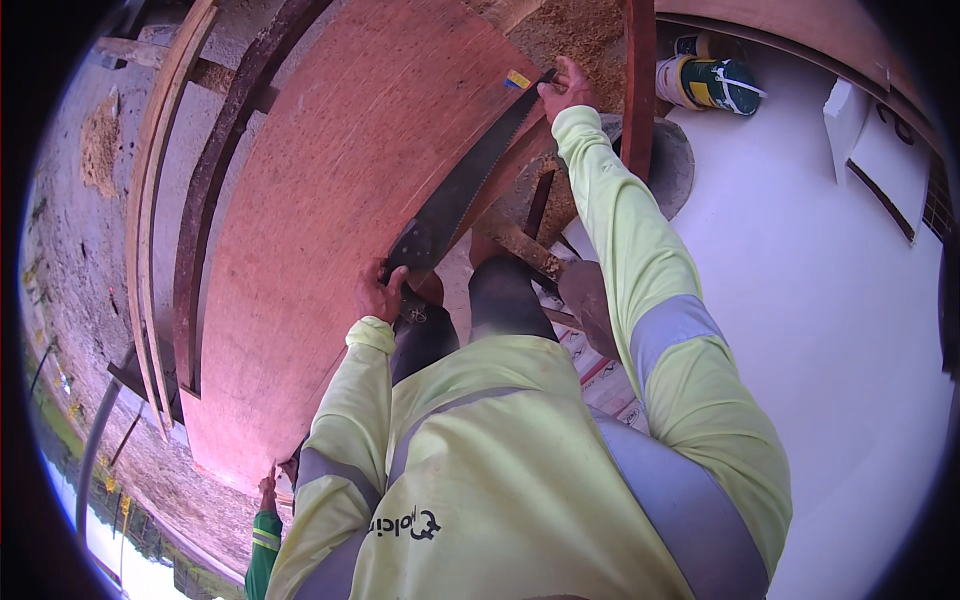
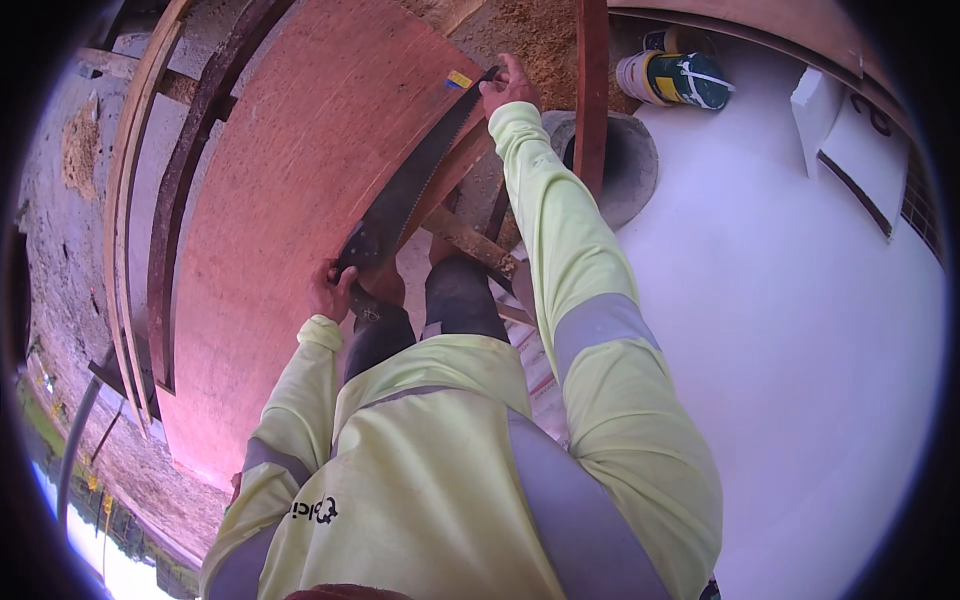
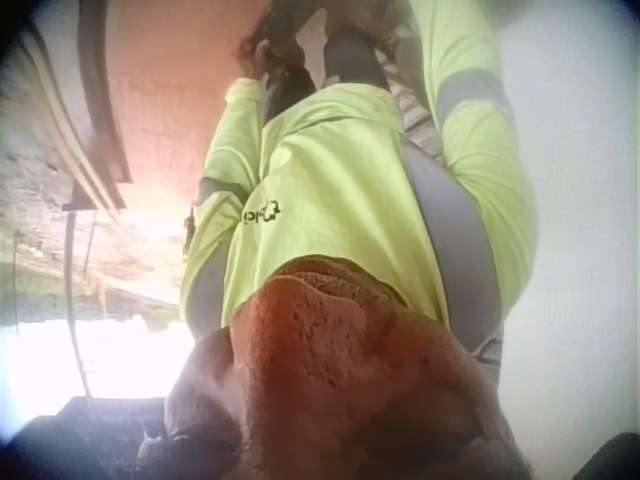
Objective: The person marks a line on a wood plank with a pencil and then saws the plank with a hand saw while another person assists by holding the wood.
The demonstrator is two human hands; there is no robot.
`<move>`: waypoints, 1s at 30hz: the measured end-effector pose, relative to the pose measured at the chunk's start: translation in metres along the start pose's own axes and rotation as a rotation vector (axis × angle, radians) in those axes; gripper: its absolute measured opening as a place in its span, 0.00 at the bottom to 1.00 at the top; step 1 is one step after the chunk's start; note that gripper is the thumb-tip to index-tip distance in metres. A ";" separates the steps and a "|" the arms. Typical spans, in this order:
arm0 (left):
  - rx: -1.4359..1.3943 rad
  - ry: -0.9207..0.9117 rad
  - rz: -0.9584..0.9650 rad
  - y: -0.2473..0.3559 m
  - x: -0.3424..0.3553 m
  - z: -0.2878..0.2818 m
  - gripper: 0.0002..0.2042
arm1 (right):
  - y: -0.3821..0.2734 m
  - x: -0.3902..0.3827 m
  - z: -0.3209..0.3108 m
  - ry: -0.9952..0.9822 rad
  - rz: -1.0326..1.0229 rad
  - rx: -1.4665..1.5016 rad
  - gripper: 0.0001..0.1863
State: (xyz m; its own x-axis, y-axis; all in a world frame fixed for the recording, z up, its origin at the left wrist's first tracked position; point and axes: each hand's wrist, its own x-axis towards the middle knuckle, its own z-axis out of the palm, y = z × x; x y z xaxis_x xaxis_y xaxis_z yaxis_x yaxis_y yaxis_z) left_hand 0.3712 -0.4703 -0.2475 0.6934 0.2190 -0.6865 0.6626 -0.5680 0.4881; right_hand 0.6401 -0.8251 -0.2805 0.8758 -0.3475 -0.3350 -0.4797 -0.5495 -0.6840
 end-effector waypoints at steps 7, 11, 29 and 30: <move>-0.015 0.015 0.038 0.008 -0.003 -0.002 0.19 | -0.016 -0.010 -0.010 -0.117 0.007 -0.480 0.42; -0.050 0.055 0.115 0.011 -0.004 0.002 0.16 | -0.009 -0.016 -0.016 -0.200 -0.041 -0.485 0.58; 0.045 0.099 0.128 -0.004 0.006 -0.001 0.18 | -0.021 -0.024 -0.014 -0.239 -0.011 -0.433 0.59; 0.045 0.095 0.132 -0.003 0.006 0.000 0.18 | -0.016 -0.025 -0.011 -0.228 -0.043 -0.410 0.58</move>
State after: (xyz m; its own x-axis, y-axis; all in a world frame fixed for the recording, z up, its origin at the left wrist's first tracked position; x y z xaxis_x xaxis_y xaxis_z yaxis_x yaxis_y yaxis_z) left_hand 0.3735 -0.4669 -0.2530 0.7983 0.2129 -0.5633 0.5525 -0.6311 0.5445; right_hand 0.6258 -0.8162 -0.2538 0.8629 -0.1676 -0.4769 -0.3842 -0.8305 -0.4034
